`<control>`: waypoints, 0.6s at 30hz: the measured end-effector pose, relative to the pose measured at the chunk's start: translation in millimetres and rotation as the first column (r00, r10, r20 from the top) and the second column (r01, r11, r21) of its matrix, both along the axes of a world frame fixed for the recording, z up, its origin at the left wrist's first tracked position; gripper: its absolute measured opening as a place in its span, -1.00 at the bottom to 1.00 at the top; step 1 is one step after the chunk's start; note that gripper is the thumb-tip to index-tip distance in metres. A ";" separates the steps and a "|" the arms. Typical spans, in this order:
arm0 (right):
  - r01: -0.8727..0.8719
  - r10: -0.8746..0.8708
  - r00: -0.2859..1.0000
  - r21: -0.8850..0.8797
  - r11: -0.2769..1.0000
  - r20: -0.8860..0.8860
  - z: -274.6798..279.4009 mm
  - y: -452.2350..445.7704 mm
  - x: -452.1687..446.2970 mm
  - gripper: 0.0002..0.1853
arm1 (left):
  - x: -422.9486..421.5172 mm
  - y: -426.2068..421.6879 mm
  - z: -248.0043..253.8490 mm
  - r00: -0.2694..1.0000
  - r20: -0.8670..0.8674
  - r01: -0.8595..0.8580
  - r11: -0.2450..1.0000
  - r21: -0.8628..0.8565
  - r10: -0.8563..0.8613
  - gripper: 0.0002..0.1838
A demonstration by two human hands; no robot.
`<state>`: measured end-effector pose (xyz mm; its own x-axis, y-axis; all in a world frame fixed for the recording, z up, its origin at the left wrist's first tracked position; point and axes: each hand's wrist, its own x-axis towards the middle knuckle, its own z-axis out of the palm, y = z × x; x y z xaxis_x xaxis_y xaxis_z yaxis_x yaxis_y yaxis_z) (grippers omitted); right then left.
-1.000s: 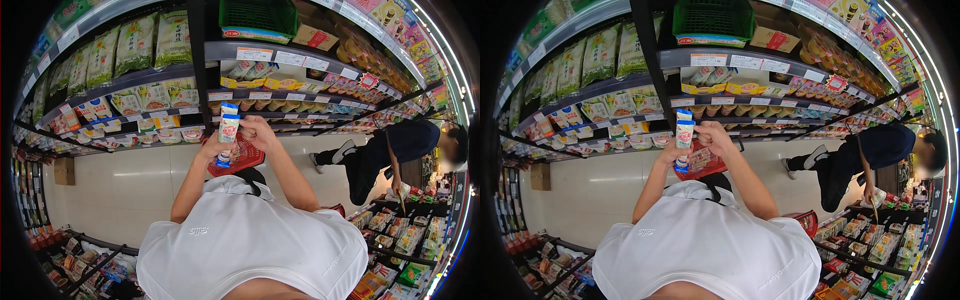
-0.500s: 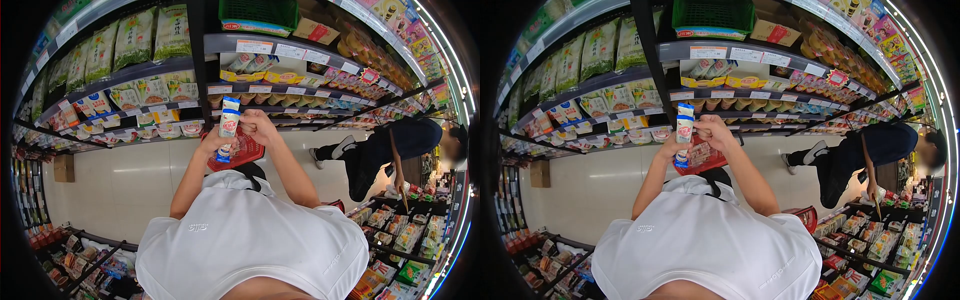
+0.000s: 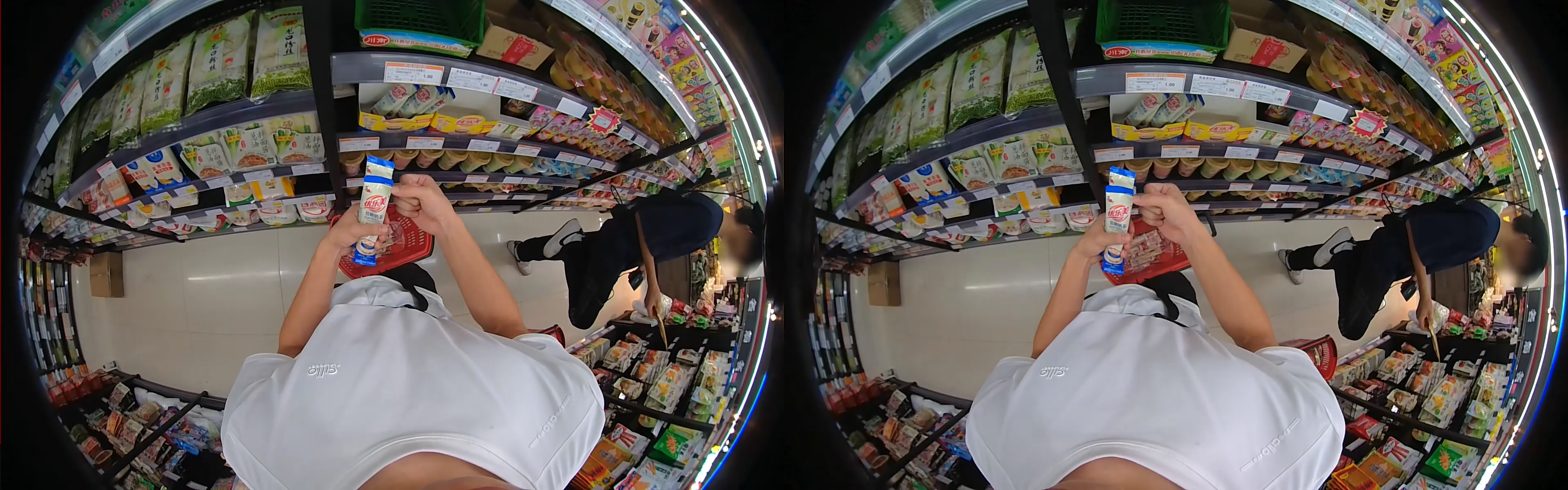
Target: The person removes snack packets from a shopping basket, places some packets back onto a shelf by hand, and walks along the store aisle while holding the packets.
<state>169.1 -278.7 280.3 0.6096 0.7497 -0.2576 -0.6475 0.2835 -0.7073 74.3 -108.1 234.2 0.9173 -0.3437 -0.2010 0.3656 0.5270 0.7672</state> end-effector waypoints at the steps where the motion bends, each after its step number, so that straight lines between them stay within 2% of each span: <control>1: 0.009 -0.009 1.000 -0.013 1.000 0.011 0.9 0.3 -0.5 -0.57 | 0.1 -0.2 -0.5 1.000 0.004 0.000 1.000 0.009 -0.001 -0.70; 8: 0.028 -0.025 0.998 -0.061 0.998 0.051 1.9 0.4 -1.9 -0.55 | 0.8 -2.8 -4.6 1.000 0.004 0.003 1.000 0.017 -0.004 -0.71; 18: 0.023 -0.016 0.992 -0.050 0.998 0.125 9.5 -6.5 -4.1 -0.53 | 2.4 -11.7 -9.3 0.995 0.098 0.008 1.000 0.029 -0.010 -0.67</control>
